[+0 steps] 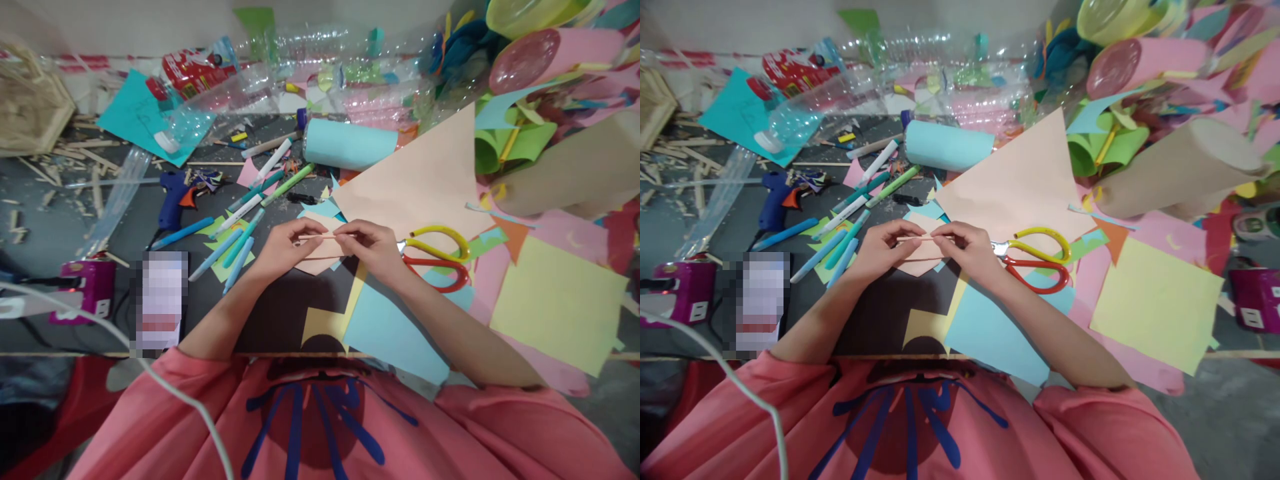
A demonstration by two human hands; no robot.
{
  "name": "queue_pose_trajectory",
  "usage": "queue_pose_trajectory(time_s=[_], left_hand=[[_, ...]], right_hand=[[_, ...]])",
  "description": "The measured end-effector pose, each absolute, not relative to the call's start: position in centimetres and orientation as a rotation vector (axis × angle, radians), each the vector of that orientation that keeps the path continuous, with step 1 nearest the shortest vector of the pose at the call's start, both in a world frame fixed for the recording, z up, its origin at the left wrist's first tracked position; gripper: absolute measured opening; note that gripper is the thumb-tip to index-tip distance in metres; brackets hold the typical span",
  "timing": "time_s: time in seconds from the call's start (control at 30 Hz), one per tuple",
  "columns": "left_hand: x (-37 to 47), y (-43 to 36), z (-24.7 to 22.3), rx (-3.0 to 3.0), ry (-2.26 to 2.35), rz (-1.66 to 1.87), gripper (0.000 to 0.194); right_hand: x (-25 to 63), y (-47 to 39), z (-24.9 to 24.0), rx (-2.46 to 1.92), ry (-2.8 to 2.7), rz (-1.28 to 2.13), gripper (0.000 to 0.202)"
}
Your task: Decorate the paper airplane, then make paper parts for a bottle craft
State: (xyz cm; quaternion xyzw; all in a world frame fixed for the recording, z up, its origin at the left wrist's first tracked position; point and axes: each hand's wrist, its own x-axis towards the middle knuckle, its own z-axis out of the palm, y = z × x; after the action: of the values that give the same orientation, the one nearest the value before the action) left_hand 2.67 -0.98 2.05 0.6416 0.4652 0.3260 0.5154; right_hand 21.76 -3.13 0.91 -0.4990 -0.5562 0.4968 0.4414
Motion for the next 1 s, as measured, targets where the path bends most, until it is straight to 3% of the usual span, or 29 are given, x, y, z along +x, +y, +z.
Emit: queue_pose_trajectory(time_s=[1.0], left_hand=[[2.58,-0.98,2.03,1.679,1.177,0.82,0.017]], right_hand=[[21.68,-3.23,0.51,-1.258,-1.39,1.151,0.012]])
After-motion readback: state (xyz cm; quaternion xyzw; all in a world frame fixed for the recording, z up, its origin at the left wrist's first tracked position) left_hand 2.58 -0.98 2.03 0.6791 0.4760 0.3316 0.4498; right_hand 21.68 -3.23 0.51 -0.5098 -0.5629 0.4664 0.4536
